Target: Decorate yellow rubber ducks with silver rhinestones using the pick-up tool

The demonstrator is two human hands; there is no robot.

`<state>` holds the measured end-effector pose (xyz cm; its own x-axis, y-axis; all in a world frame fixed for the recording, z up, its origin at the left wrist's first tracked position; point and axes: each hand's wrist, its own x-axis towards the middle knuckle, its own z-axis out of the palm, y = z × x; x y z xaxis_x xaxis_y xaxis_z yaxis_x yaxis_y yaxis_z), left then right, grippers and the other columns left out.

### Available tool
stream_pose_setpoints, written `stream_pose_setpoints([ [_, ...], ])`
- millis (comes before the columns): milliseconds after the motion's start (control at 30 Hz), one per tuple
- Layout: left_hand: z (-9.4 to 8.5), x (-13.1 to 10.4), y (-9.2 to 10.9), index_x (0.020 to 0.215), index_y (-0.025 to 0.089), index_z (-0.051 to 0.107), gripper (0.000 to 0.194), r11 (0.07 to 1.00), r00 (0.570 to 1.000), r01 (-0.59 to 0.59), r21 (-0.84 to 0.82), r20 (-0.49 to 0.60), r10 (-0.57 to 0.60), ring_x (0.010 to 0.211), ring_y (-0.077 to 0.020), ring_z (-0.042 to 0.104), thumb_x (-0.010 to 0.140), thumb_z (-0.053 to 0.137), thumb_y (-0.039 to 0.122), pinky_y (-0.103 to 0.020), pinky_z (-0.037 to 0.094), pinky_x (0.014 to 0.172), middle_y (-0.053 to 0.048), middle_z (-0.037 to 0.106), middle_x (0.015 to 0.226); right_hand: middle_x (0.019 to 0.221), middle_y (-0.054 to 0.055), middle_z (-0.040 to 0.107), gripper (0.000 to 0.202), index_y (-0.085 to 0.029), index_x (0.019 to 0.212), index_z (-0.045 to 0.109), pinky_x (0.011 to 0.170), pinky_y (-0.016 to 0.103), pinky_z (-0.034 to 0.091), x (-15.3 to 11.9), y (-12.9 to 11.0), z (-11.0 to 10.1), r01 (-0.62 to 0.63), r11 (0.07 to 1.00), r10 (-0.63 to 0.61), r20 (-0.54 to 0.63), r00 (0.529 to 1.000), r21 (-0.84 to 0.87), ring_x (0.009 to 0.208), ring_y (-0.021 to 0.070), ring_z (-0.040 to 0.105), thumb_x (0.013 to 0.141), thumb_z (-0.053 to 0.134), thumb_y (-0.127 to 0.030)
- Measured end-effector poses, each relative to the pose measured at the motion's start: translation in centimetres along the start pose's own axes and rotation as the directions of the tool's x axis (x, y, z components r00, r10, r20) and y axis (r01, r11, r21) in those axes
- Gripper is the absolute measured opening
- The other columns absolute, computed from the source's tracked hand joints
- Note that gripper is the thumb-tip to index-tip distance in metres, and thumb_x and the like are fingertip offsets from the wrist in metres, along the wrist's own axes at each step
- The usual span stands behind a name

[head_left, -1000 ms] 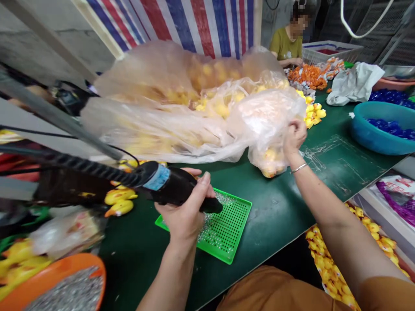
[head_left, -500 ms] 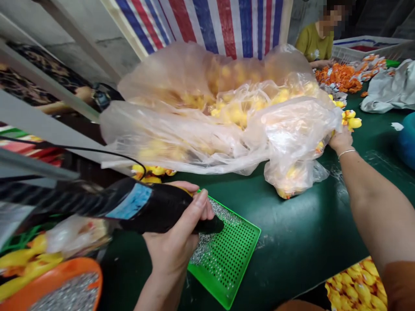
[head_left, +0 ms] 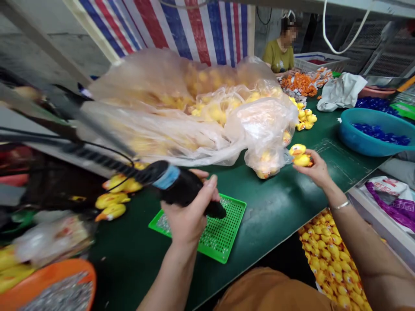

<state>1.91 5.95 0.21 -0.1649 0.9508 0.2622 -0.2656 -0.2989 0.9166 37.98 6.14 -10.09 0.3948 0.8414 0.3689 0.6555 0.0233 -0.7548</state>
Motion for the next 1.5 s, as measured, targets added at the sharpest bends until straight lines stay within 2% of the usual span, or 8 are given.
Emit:
stream_pose_setpoints([
  [167,1.5,-1.4,-0.5,0.075,0.017,0.07,0.021,0.984,0.996,0.042,0.171,0.075,-0.055,0.06,-0.0171,0.071,0.067,0.083,0.032,-0.023,0.053,0.044,-0.004,0.074,0.07,0.113,0.006,0.07,0.06,-0.028,0.121,0.061,0.074,0.035,0.059,-8.9,-9.8,2.7,0.047,0.948,-0.137,0.269,0.954,0.316,0.09,0.023,0.071,0.067,0.087,-0.038],
  [333,1.0,-2.9,0.3,0.081,0.017,0.072,0.022,0.972,0.98,0.013,0.236,0.189,-0.059,0.063,-0.0157,0.07,0.069,0.082,0.032,-0.028,0.06,0.054,-0.006,0.078,0.082,0.121,0.007,0.068,0.07,-0.027,0.12,0.061,0.082,0.036,0.061,-10.9,-14.4,4.4,0.001,0.86,-0.171,0.287,0.943,0.511,0.102,0.0244,0.069,0.059,0.095,-0.035],
  [500,0.0,-3.4,1.2,0.077,0.017,0.068,0.021,0.984,0.984,-0.041,0.175,0.176,0.01,0.052,-0.0128,0.065,0.071,0.082,0.032,-0.027,0.058,0.051,-0.004,0.076,0.073,0.126,0.0,0.069,0.07,-0.035,0.119,0.066,0.099,0.039,0.057,-11.0,-15.7,5.8,-0.309,0.507,-0.042,0.381,0.924,0.805,0.119,0.0239,0.064,0.056,0.096,-0.03],
  [667,0.0,-4.0,0.2,0.076,0.017,0.068,0.022,0.983,0.976,-0.035,0.179,0.216,-0.005,0.068,-0.0169,0.071,0.066,0.086,0.025,-0.031,0.063,0.064,-0.005,0.076,0.075,0.119,-0.002,0.073,0.052,-0.036,0.112,0.07,0.095,0.036,0.058,-11.7,-17.5,6.9,-0.542,0.211,0.041,0.546,0.837,0.814,0.116,0.0228,0.067,0.065,0.091,-0.031],
  [867,-0.1,-4.4,0.3,0.073,0.017,0.067,0.022,0.985,0.986,0.014,0.171,0.162,-0.042,0.057,-0.0145,0.067,0.067,0.085,0.028,-0.027,0.058,0.053,-0.003,0.072,0.068,0.098,0.002,0.077,0.049,-0.027,0.097,0.074,0.079,0.031,0.061,-11.9,-17.1,7.6,-0.668,0.153,0.102,0.66,0.744,0.729,0.091,0.0219,0.072,0.054,0.097,-0.037],
  [1200,-2.2,-1.0,-0.7,0.078,0.018,0.065,0.024,0.989,0.986,-0.103,0.106,-0.121,0.115,0.047,-0.0141,0.065,0.069,0.083,0.031,-0.028,0.058,0.054,0.006,0.059,0.05,0.106,0.0,0.079,0.038,-0.026,0.101,0.075,0.089,0.04,0.063,-11.9,-12.8,8.1,-0.793,0.031,0.108,0.787,0.608,0.608,0.101,0.0217,0.074,0.067,0.09,-0.022],
  [1300,-2.7,-0.7,-1.3,0.076,0.019,0.065,0.024,0.982,0.977,-0.124,0.144,-0.155,0.146,0.047,-0.0143,0.065,0.068,0.083,0.033,-0.029,0.058,0.053,0.006,0.059,0.05,0.106,0.0,0.079,0.038,-0.028,0.104,0.074,0.091,0.046,0.063,-12.4,-12.3,8.0,-0.79,0.017,0.108,0.784,0.611,0.613,0.101,0.0233,0.074,0.07,0.085,-0.017],
  [1500,-3.2,-0.9,-1.5,0.076,0.019,0.065,0.024,0.976,0.972,-0.145,0.162,-0.162,0.171,0.047,-0.0145,0.065,0.07,0.082,0.033,-0.028,0.057,0.051,0.006,0.057,0.051,0.094,-0.003,0.078,0.041,-0.028,0.1,0.075,0.09,0.037,0.063,-13.4,-12.6,7.7,-0.753,0.045,0.194,0.734,0.651,0.656,0.091,0.0191,0.074,0.063,0.089,-0.017],
])
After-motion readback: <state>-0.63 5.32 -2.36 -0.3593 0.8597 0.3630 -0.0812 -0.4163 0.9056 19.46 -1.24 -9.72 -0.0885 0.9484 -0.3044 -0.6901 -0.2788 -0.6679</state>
